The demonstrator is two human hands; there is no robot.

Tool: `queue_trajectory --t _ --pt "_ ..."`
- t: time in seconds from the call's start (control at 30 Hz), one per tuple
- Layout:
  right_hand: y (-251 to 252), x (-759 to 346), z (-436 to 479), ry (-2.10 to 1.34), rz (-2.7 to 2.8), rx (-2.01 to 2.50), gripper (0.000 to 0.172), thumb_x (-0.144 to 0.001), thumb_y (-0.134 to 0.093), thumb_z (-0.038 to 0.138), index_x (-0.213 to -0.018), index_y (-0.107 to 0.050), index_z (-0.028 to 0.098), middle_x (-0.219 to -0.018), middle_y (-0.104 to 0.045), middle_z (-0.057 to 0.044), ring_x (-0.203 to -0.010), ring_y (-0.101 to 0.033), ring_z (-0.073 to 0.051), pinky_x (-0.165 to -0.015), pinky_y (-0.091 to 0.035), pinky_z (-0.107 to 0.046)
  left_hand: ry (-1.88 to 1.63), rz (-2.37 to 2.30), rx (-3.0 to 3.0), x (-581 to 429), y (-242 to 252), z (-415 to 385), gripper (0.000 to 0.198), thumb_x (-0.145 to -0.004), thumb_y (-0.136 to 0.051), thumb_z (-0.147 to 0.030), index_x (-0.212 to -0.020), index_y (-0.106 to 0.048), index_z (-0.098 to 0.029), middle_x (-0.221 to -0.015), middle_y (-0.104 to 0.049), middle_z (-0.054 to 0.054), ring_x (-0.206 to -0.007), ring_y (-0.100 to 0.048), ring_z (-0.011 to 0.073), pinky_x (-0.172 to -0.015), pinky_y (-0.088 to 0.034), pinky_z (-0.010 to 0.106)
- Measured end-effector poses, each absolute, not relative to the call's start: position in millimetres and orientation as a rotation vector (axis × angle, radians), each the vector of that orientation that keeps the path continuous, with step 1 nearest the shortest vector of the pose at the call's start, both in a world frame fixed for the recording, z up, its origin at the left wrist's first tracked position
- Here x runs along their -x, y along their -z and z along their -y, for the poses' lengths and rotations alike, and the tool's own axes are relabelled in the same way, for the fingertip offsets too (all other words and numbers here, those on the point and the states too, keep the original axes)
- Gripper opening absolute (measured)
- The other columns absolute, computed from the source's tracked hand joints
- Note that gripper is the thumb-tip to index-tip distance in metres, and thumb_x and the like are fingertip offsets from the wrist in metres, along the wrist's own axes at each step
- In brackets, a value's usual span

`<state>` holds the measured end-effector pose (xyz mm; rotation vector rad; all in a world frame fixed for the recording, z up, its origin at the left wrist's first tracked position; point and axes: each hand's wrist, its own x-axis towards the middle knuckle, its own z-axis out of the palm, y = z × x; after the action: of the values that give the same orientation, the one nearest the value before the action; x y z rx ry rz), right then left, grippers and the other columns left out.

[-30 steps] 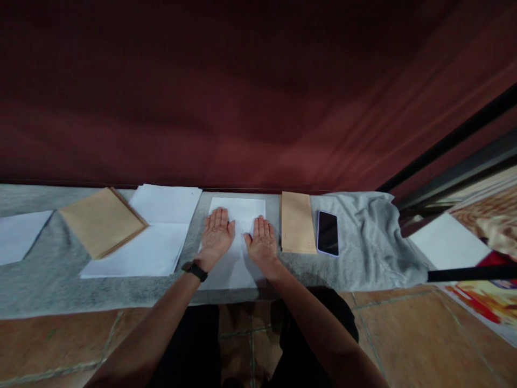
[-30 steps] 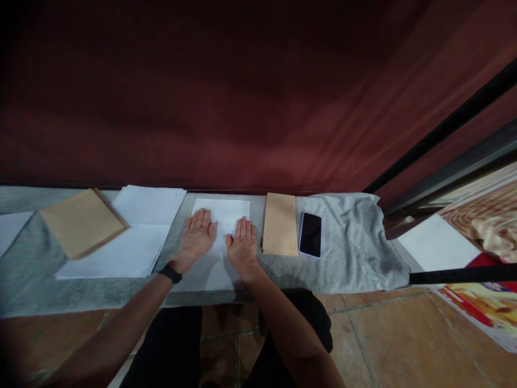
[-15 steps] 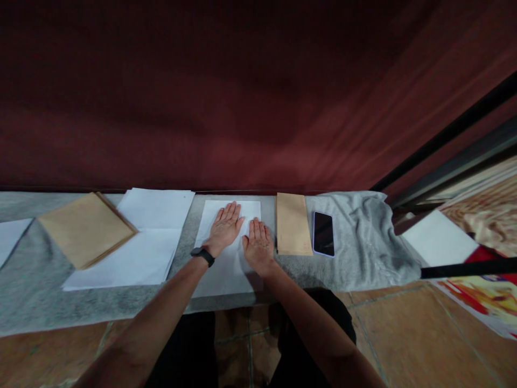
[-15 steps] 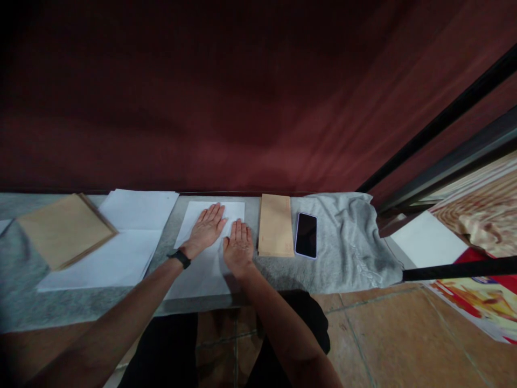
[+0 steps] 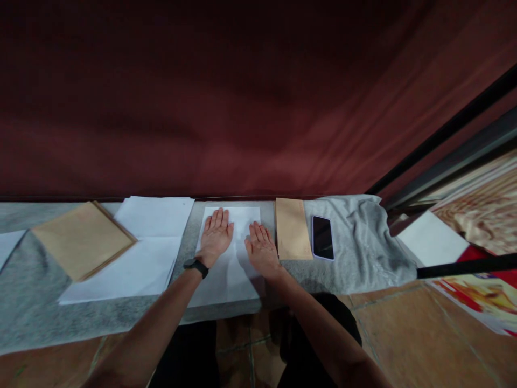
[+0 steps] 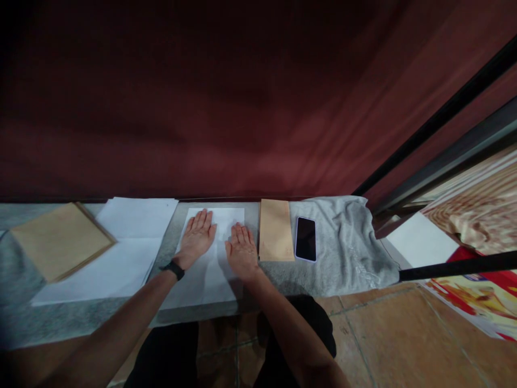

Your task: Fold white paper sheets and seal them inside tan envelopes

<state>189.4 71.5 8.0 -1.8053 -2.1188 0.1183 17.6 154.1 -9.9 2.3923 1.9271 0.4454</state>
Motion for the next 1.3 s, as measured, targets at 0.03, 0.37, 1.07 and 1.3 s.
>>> queue_trajectory --t 0.03,0.37,1.07,1.3 --pt "-9 -190 -73 -0.118 2.125 1.782 0.054 -0.108 -0.037 0.035 -0.156 -0.041 0.01 -0.164 -0.037 -0.013 -0.151 -0.037 -0.027 -0.125 -0.027 -0.045 -0.444 -1.923 -2.395 -18 10 -154 0.063 -0.103 -0.028 -0.036 -0.159 -0.033 -0.006 -0.167 -0.027 0.017 -0.157 -0.022 0.0296 -0.128 -0.017 0.049" --pt "-7 -147 -141 -0.194 2.204 1.774 0.05 -0.11 -0.032 0.036 -0.153 -0.048 0.016 -0.161 -0.043 -0.008 -0.149 -0.041 -0.024 -0.125 -0.03 -0.044 -0.369 -1.889 -2.41 -15 5 -155 0.058 -0.102 -0.032 -0.03 -0.157 -0.041 -0.015 -0.168 -0.026 0.016 -0.157 -0.023 0.0314 -0.126 -0.022 0.052" --pt "15 -150 -147 -0.036 1.827 2.093 0.065 -0.107 -0.037 0.044 -0.157 -0.036 0.005 -0.162 -0.032 -0.025 -0.151 -0.036 -0.035 -0.122 -0.025 -0.056 -0.447 -2.155 -2.197 -11 13 -160 0.071 -0.102 -0.028 -0.044 -0.158 -0.032 -0.001 -0.165 -0.031 0.022 -0.156 -0.025 0.0304 -0.128 -0.018 0.05" --pt "11 -152 -146 -0.042 1.824 2.09 0.064 -0.107 -0.036 0.043 -0.157 -0.036 0.003 -0.162 -0.032 -0.027 -0.15 -0.037 -0.034 -0.122 -0.026 -0.057 -0.494 -2.167 -2.171 -4 12 -158 0.074 -0.101 -0.029 -0.048 -0.157 -0.033 0.0 -0.163 -0.033 0.024 -0.155 -0.026 0.0333 -0.126 -0.019 0.053"
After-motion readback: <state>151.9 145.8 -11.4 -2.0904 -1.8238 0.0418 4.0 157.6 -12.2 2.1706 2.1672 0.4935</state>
